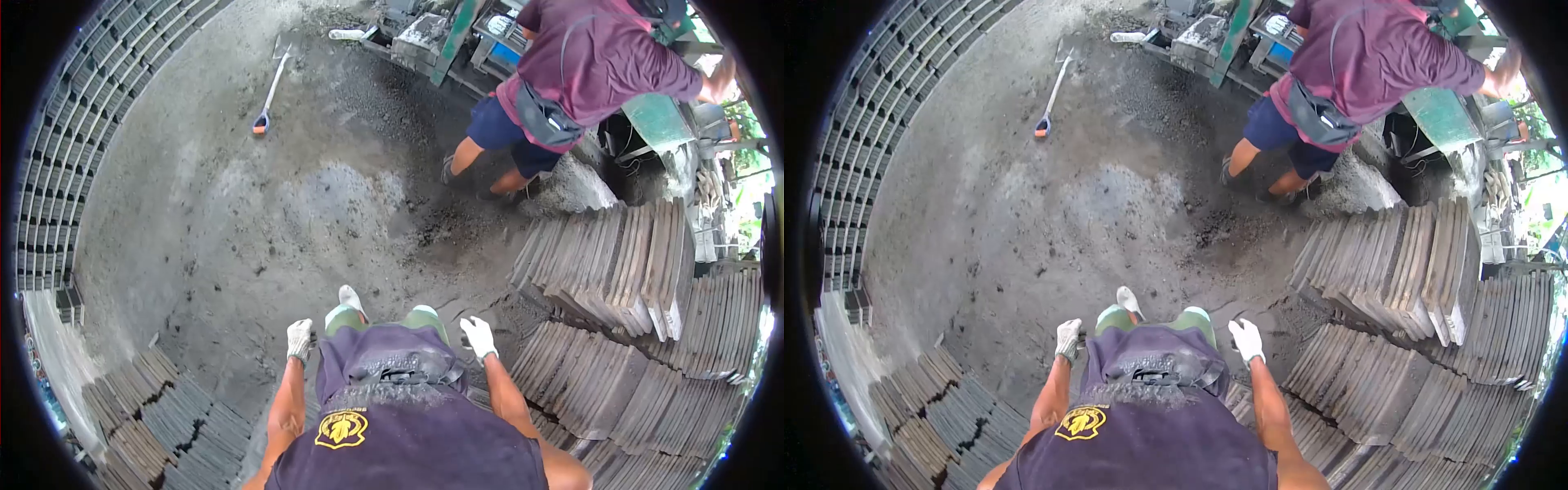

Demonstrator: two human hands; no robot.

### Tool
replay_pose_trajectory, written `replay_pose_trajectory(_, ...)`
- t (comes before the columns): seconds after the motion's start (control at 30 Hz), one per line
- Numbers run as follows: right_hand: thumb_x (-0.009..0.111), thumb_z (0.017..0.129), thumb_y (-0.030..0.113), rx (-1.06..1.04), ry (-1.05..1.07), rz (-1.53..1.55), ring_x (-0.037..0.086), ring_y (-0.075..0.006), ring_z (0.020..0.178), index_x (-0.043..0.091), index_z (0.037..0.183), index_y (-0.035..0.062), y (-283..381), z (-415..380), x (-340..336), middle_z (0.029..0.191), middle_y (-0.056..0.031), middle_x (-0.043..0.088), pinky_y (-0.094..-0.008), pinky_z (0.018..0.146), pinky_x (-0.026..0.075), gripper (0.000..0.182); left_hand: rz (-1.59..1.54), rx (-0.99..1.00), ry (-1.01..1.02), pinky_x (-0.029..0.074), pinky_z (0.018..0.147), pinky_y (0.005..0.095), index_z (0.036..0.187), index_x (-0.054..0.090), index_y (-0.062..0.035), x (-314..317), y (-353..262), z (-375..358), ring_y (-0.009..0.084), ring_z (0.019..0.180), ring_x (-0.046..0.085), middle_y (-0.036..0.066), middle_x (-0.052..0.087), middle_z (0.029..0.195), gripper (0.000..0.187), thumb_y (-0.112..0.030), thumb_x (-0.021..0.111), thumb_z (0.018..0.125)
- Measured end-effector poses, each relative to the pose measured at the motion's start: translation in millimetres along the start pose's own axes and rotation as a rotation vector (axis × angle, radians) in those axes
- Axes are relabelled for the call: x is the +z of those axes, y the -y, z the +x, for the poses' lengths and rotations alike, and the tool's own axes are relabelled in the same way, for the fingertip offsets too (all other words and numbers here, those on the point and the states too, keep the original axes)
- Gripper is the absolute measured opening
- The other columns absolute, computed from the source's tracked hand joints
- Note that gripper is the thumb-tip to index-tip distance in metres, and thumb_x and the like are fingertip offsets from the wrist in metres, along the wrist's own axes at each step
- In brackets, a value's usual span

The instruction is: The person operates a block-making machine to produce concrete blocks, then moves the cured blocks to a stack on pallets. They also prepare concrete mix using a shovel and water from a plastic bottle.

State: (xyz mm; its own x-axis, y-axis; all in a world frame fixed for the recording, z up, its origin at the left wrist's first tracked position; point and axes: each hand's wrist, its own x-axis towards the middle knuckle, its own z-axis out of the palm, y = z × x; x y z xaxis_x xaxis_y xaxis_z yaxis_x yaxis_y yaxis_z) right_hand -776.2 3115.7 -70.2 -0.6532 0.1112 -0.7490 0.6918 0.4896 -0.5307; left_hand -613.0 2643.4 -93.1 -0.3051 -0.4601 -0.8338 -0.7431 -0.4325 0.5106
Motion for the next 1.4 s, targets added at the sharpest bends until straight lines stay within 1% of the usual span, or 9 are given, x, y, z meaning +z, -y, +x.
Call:
replay_pose_trajectory(0.33, 0.066, 0.094, 0.035, 0.01, 0.189, -0.052, 0.063, -0.0122, 0.065, 0.068, 0.097, 0.0035, 272, 188, 146, 0.079, -0.0039, 0.065, -0.0313, 0.053, 0.051, 0.032, -0.028, 0.163, 0.1, 0.055, 0.059, 0.0336, 0.119, 0.066, -0.0057, 40, -325, 244, 0.0197, 0.07, 0.068, 0.008, 0.07, 0.087, 0.035, -0.026, 0.061, 0.092)
replay_pose_trajectory(0.5, 0.065, 0.086, 0.044, -0.251, 0.174, -0.389, 0.066, -0.0238, 0.075, 0.074, 0.098, 0.0011, 340, 383, 187, 0.082, -0.0136, 0.071, -0.039, 0.072, 0.054, 0.046, 0.01, 0.203, 0.111, 0.052, 0.054, 0.0335, 0.098, 0.067, -0.0036, 83, -493, 369, 0.0194, 0.061, 0.064, 0.008, 0.068, 0.079, 0.02, -0.021, 0.06, 0.089)
replay_pose_trajectory(0.6, 0.065, 0.088, 0.048, -0.174, 0.161, -0.356, 0.069, -0.0246, 0.084, 0.069, 0.116, 0.0, 469, 389, 192, 0.099, -0.0166, 0.072, -0.0394, 0.076, 0.056, 0.056, 0.055, 0.139, 0.103, 0.049, 0.051, 0.0324, 0.085, 0.068, -0.0027, 88, -543, 394, 0.0183, 0.055, 0.061, 0.008, 0.066, 0.073, 0.016, -0.016, 0.059, 0.087)
replay_pose_trajectory(0.8, 0.066, 0.096, 0.033, -0.193, 0.038, 0.202, 0.064, -0.0113, 0.072, 0.063, 0.128, 0.0017, 694, 445, 190, 0.091, -0.0063, 0.07, -0.0302, 0.062, 0.053, 0.045, 0.278, 0.166, 0.285, 0.052, 0.051, 0.0301, 0.092, 0.069, -0.0011, 96, -694, 485, 0.0213, 0.059, 0.067, 0.011, 0.07, 0.077, 0.017, -0.015, 0.06, 0.088)
replay_pose_trajectory(0.83, 0.063, 0.099, 0.024, -0.206, -0.068, 0.368, 0.061, -0.0081, 0.073, 0.068, 0.102, 0.0071, 725, 446, 197, 0.086, 0.0007, 0.068, -0.0255, 0.06, 0.048, 0.018, 0.273, 0.15, 0.299, 0.053, 0.052, 0.0307, 0.091, 0.069, -0.0004, 107, -729, 508, 0.0217, 0.059, 0.068, 0.013, 0.071, 0.077, 0.016, -0.014, 0.061, 0.087)
replay_pose_trajectory(1.0, 0.065, 0.095, 0.033, -0.148, -0.293, 0.169, 0.064, -0.013, 0.069, 0.07, 0.102, 0.0015, 769, 453, 250, 0.082, -0.0056, 0.069, -0.0312, 0.062, 0.052, 0.033, 0.467, 0.21, 0.522, 0.052, 0.052, 0.0315, 0.084, 0.068, 0.0002, 146, -901, 568, 0.0199, 0.058, 0.066, 0.012, 0.07, 0.072, 0.018, -0.017, 0.065, 0.086)
replay_pose_trajectory(1.07, 0.068, 0.092, 0.042, -0.169, -0.329, -0.15, 0.068, -0.0162, 0.074, 0.066, 0.123, -0.0008, 727, 477, 298, 0.095, -0.0105, 0.073, -0.0309, 0.071, 0.054, 0.053, 0.502, 0.254, 0.554, 0.051, 0.051, 0.0312, 0.082, 0.068, 0.0001, 159, -971, 583, 0.02, 0.057, 0.066, 0.012, 0.07, 0.071, 0.018, -0.018, 0.065, 0.086)
replay_pose_trajectory(1.2, 0.067, 0.09, 0.043, 0.208, -0.101, 0.232, 0.07, -0.0194, 0.076, 0.07, 0.117, 0.0008, 793, 423, 338, 0.095, -0.0118, 0.074, -0.036, 0.069, 0.057, 0.05, 0.514, 0.315, 0.657, 0.052, 0.049, 0.033, 0.076, 0.065, -0.0015, 174, -1073, 629, 0.0199, 0.05, 0.063, 0.012, 0.069, 0.068, 0.025, -0.022, 0.068, 0.089)
replay_pose_trajectory(1.4, 0.068, 0.093, 0.035, 0.271, -0.162, 0.524, 0.067, -0.0177, 0.07, 0.068, 0.122, 0.0022, 804, 409, 370, 0.09, -0.0066, 0.07, -0.0331, 0.062, 0.056, 0.043, 0.644, 0.329, 0.524, 0.054, 0.048, 0.035, 0.072, 0.067, -0.0006, 185, -1105, 672, 0.0249, 0.053, 0.068, 0.015, 0.07, 0.066, 0.037, -0.033, 0.069, 0.091)
